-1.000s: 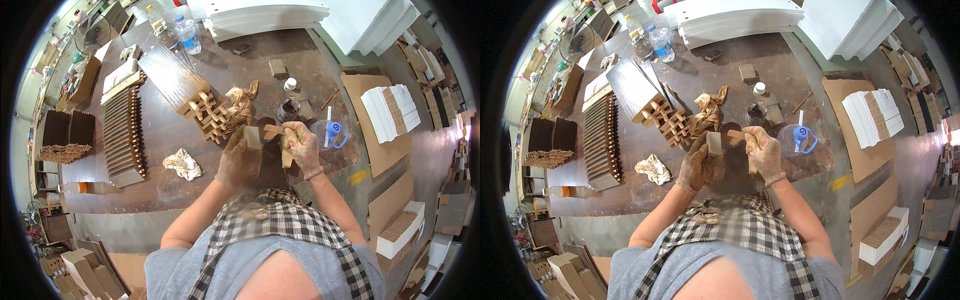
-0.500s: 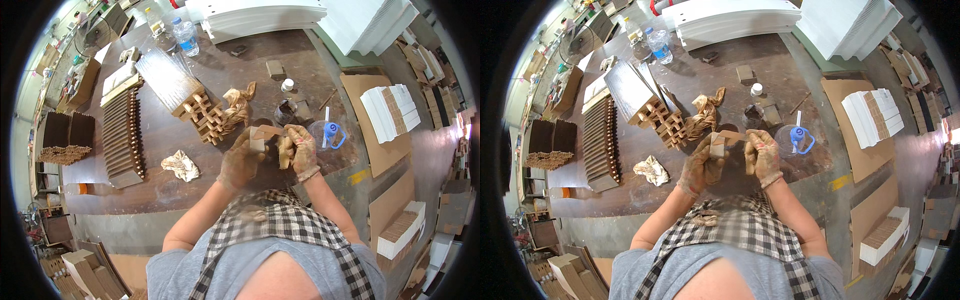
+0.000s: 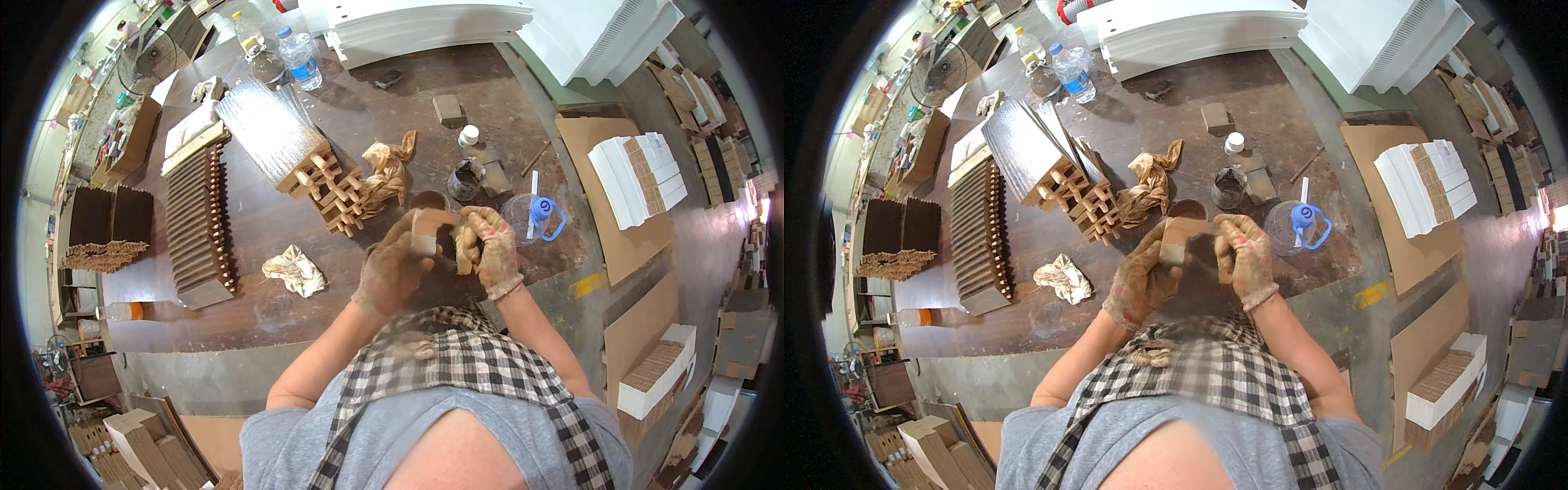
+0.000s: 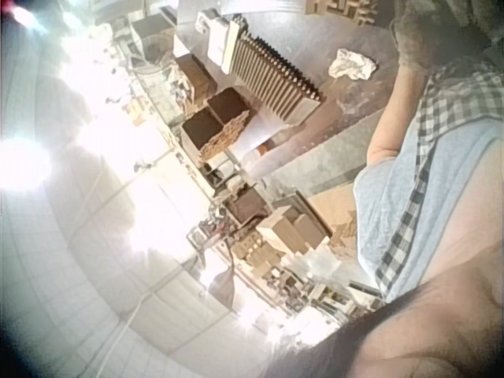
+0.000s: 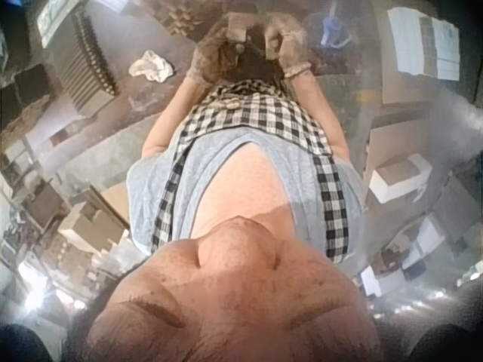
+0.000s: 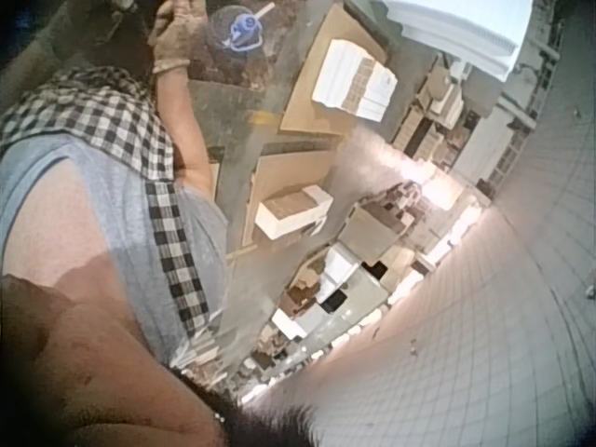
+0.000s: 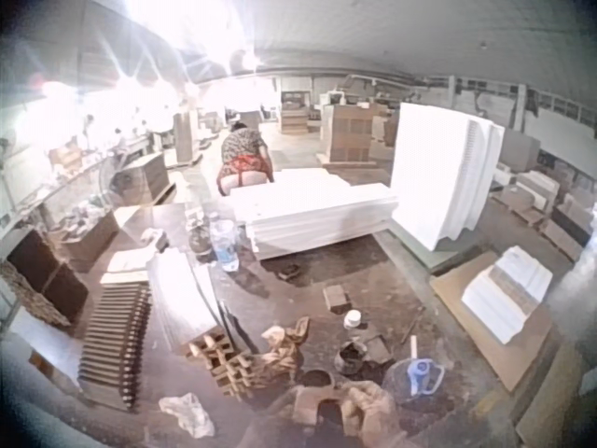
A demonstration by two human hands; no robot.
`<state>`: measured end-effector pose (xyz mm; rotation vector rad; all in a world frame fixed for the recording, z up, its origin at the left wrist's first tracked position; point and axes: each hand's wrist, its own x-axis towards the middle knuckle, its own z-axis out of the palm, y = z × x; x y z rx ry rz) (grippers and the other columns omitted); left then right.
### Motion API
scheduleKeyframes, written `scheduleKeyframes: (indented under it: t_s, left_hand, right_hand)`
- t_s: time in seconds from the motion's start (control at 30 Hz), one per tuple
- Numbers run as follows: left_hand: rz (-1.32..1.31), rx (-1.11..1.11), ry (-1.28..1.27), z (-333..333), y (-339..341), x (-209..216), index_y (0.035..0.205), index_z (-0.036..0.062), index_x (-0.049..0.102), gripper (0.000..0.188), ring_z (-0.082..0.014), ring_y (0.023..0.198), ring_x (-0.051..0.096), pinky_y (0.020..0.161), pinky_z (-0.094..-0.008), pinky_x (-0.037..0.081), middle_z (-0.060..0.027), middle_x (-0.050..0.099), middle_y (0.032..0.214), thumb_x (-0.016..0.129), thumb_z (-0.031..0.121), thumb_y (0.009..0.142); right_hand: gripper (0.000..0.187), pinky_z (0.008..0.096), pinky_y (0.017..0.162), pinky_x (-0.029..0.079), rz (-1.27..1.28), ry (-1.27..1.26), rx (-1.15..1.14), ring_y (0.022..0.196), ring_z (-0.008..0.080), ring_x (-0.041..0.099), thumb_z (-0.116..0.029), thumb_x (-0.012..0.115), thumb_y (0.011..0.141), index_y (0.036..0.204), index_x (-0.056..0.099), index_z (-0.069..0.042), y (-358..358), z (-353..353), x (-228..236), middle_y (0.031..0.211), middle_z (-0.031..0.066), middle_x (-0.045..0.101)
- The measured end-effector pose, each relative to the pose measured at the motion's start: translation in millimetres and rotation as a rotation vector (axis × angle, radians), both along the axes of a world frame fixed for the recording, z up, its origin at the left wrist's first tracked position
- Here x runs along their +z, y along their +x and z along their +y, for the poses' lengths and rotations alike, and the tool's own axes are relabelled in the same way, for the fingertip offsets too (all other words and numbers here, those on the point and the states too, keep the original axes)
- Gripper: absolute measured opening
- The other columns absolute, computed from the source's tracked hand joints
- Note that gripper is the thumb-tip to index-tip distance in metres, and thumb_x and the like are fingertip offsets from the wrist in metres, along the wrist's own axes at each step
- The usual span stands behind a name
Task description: The person wipes a staining cloth over wooden boards and then stacks them on the work surface.
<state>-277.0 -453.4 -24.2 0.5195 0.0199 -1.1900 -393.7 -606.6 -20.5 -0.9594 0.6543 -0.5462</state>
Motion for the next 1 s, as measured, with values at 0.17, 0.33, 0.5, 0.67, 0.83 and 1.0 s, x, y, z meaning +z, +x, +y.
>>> scheduleKeyframes:
  t_s: [0.17,0.33,0.5,0.67,0.83,1.0]
  left_hand:
    - [-0.129,-0.007,0.061,1.8,-2.8,5.5,0.146,0.0091,0.04,0.049,-0.0207,0.098,0.061,0.078,-0.0315,0.05,-0.0073,0.059,0.125,0.054,0.023,0.101]
    - [-0.105,-0.048,0.002,0.8,-1.9,9.8,0.145,0.01,0.042,0.047,-0.0202,0.099,0.061,0.078,-0.0315,0.05,-0.0068,0.059,0.123,0.054,0.023,0.101]
    - [0.027,0.074,0.062,8.2,3.6,-1.6,0.141,0.0085,0.044,0.039,-0.0256,0.093,0.066,0.069,-0.0304,0.061,-0.0145,0.06,0.12,0.049,0.016,0.103]
    - [0.011,0.095,0.111,7.1,5.9,0.9,0.139,0.0068,0.044,0.037,-0.0272,0.094,0.066,0.071,-0.032,0.061,-0.0141,0.06,0.118,0.048,0.015,0.103]
    - [-0.02,0.116,0.055,9.3,8.1,-3.2,0.14,0.0059,0.042,0.037,-0.0276,0.098,0.065,0.074,-0.0322,0.062,-0.0146,0.059,0.118,0.045,0.015,0.104]
    - [0.003,0.118,0.056,5.0,6.4,-4.6,0.142,0.0056,0.04,0.039,-0.0249,0.101,0.065,0.077,-0.0315,0.061,-0.0156,0.058,0.124,0.044,0.015,0.105]
  right_hand:
    - [0.015,0.0198,0.042,0.029,-0.044,0.041,0.127,0.046,0.0048,0.039,-0.016,0.057,0.099,0.103,0.063,-0.002,-4.1,3.0,18.7,0.061,-0.0019,0.052]
    - [0.015,0.0202,0.043,0.03,0.031,0.037,-0.071,0.048,0.0045,0.042,-0.015,0.057,0.099,0.103,0.063,-0.002,2.5,-10.3,4.3,0.062,-0.0024,0.053]
    - [0.013,0.0232,0.047,0.04,0.184,-0.482,0.075,0.051,0.008,0.051,-0.013,0.06,0.097,0.103,0.064,-0.003,16.5,-16.3,17.1,0.063,-0.0011,0.056]
    - [0.011,0.0373,0.058,0.051,0.461,-1.473,0.333,0.065,0.0267,0.068,-0.012,0.062,0.093,0.103,0.064,-0.007,42.3,-25.2,-7.1,0.073,0.0138,0.067]
    - [0.009,0.0348,0.054,0.049,0.332,-1.322,0.126,0.06,0.0214,0.065,-0.011,0.063,0.093,0.101,0.066,-0.008,33.4,-23.3,20.1,0.069,0.0104,0.065]
    - [0.008,0.0264,0.052,0.046,0.354,-1.058,0.129,0.057,0.0063,0.055,-0.008,0.063,0.094,0.1,0.067,-0.003,24.7,-19.1,1.1,0.063,0.0028,0.058]
